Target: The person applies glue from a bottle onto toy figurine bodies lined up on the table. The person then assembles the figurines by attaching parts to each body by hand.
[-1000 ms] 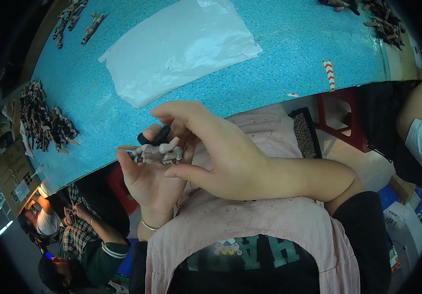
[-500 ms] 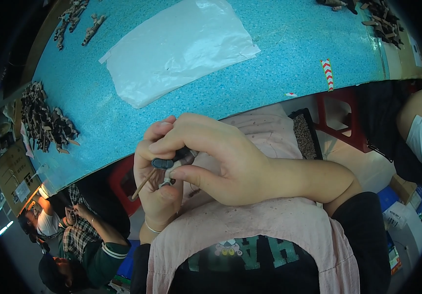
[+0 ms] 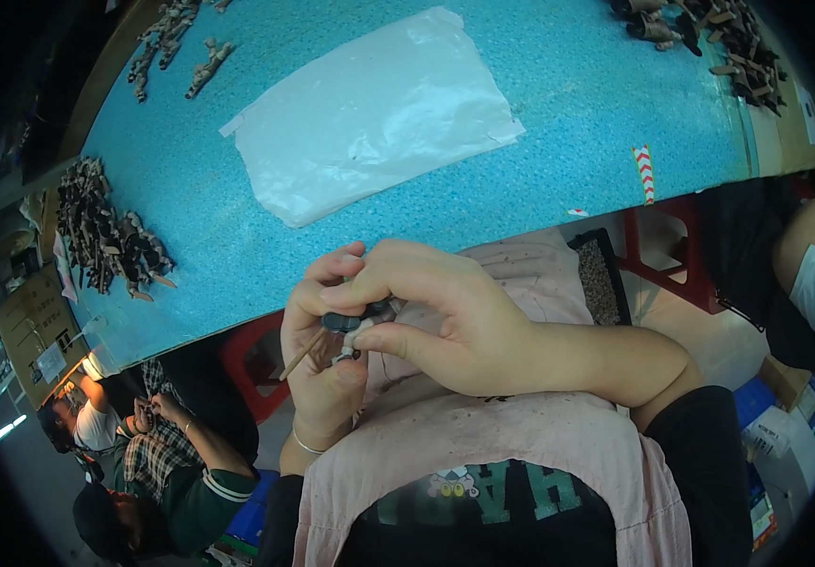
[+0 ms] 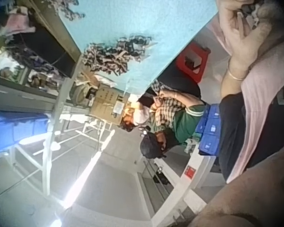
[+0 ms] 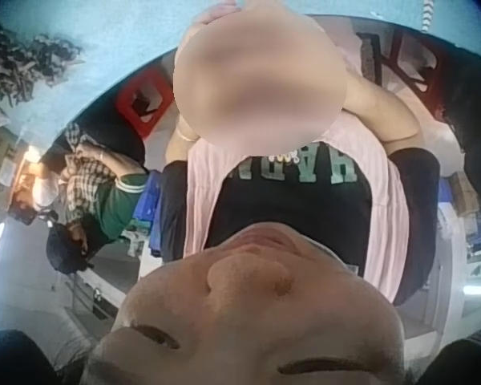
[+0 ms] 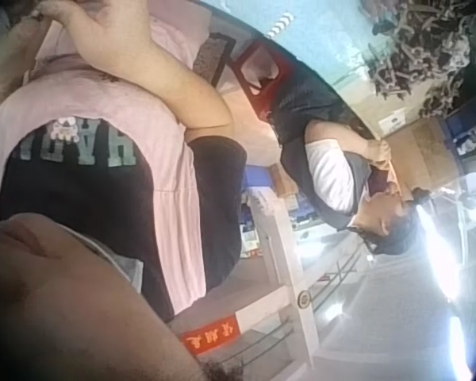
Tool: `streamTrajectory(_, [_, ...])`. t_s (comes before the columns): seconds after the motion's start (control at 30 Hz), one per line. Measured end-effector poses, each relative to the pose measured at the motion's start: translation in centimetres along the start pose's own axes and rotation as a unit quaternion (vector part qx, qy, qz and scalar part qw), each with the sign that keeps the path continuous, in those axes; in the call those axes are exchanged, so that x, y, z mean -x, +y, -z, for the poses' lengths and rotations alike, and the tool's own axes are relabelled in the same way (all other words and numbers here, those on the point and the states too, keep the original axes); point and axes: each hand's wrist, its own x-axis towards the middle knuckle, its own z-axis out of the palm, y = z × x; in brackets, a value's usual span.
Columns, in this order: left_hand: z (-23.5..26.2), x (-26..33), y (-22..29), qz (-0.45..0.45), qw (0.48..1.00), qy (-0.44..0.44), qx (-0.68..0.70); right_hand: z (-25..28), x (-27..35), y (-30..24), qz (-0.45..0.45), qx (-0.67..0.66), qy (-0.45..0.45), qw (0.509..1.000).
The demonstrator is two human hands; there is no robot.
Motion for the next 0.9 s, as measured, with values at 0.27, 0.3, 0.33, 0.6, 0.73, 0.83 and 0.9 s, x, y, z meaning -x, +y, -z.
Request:
streamTrajectory(0.27, [4.1, -2.4, 6.2, -0.143, 0.923, 0.089, -0.345, 0.7, -2.2, -0.6, -0.02, 0.094, 0.041, 0.994])
streamTrajectory(0.3, [5.4, -2.7, 7.3, -0.18, 0.902, 0.154, -0.361, 1.1, -2.5, -0.1, -0.019, 0.108, 0.061, 0.992])
streamTrajectory(0.33, [6.9, -3.5, 8.5, -0.217, 0.878, 0.217, -0.367, 1.4, -2.7, 0.5, -0.005, 0.107, 0.053, 0.993])
streamTrajectory(0.6, [23.2, -4.8, 14.2, -0.128, 0.696, 0.406, -0.578, 0.9, -3.2, 1.6, 0.006, 0.217, 0.077, 0.973])
streamTrajectory(0.73, [21.7, -4.1, 12.8, -0.135, 0.688, 0.377, -0.606, 1.0, -3.2, 2.2, 0.01, 0.203, 0.104, 0.974])
streamTrajectory(0.83, [20.6, -3.7, 11.7, -0.175, 0.707, 0.378, -0.571, 0.9, -3.4, 1.8, 0.039, 0.249, 0.089, 0.963])
streamTrajectory(0.9, [19.1, -3.6, 10.2, -0.175, 0.635, 0.35, -0.666, 0.9, -3.7, 1.9, 0.049, 0.267, 0.082, 0.959])
